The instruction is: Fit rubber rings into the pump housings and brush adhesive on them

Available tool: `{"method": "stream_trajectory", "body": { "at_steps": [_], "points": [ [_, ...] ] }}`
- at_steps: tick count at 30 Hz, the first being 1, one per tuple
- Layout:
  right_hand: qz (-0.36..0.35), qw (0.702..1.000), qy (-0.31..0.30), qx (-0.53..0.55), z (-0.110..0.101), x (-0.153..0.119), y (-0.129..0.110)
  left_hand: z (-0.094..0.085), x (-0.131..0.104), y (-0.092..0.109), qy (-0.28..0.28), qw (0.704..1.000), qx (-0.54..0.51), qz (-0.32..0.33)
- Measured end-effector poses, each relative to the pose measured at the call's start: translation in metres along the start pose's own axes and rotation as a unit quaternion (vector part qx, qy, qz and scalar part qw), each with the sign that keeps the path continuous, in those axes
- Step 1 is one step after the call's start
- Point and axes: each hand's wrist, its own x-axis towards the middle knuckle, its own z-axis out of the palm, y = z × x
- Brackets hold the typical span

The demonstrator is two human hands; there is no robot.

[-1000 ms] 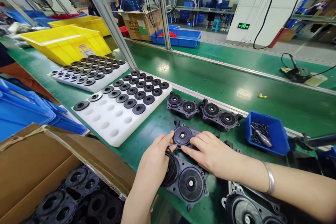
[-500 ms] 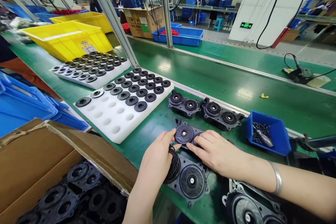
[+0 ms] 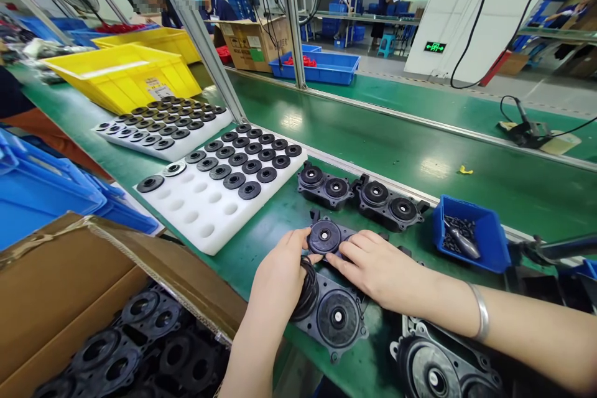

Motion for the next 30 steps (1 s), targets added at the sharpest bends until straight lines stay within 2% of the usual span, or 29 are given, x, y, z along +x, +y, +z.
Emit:
{"method": "stream_trajectory", "body": {
  "at_steps": [3, 5, 8, 10, 12, 15, 17, 20, 22, 24, 26, 30],
  "points": [
    [0.011, 1.0, 0.01, 0.008, -0.003, -0.001, 0.003, 0.001, -0.001, 0.0, 0.013, 1.0, -0.002, 0.018],
    [0.039, 0.998, 0.046, 0.024, -0.011, -0.003, 0.009, -0.002, -0.006, 0.0, 0.026, 0.999, -0.003, 0.024],
    [0.118, 0.98, 0.14, 0.074, -0.031, -0.009, 0.018, -0.013, -0.021, 0.003, 0.089, 0.995, -0.023, 0.042],
    [0.17, 0.957, 0.171, 0.159, -0.044, -0.014, 0.017, -0.021, -0.033, 0.008, 0.137, 0.986, -0.06, 0.073],
    [0.192, 0.925, 0.131, 0.302, -0.054, -0.018, 0.006, -0.025, -0.044, 0.016, 0.149, 0.977, -0.105, 0.106],
    [0.18, 0.853, 0.032, 0.489, -0.057, -0.023, -0.02, -0.019, -0.057, 0.032, 0.117, 0.97, -0.159, 0.139],
    [0.177, 0.835, 0.023, 0.521, -0.052, -0.026, -0.036, -0.009, -0.064, 0.04, 0.086, 0.968, -0.181, 0.151],
    [0.19, 0.823, 0.052, 0.533, -0.043, -0.032, -0.047, 0.005, -0.074, 0.046, 0.059, 0.964, -0.199, 0.168],
    [0.219, 0.777, 0.04, 0.59, -0.041, -0.037, -0.047, 0.012, -0.079, 0.045, 0.053, 0.962, -0.203, 0.173],
    [0.258, 0.714, 0.015, 0.651, -0.043, -0.043, -0.044, 0.017, -0.084, 0.043, 0.04, 0.963, -0.204, 0.17],
    [0.286, 0.675, -0.001, 0.68, -0.046, -0.049, -0.043, 0.021, -0.087, 0.041, 0.02, 0.963, -0.204, 0.173],
    [0.288, 0.673, 0.015, 0.681, -0.051, -0.063, -0.041, 0.026, -0.09, 0.04, 0.012, 0.958, -0.193, 0.214]
  ]
}}
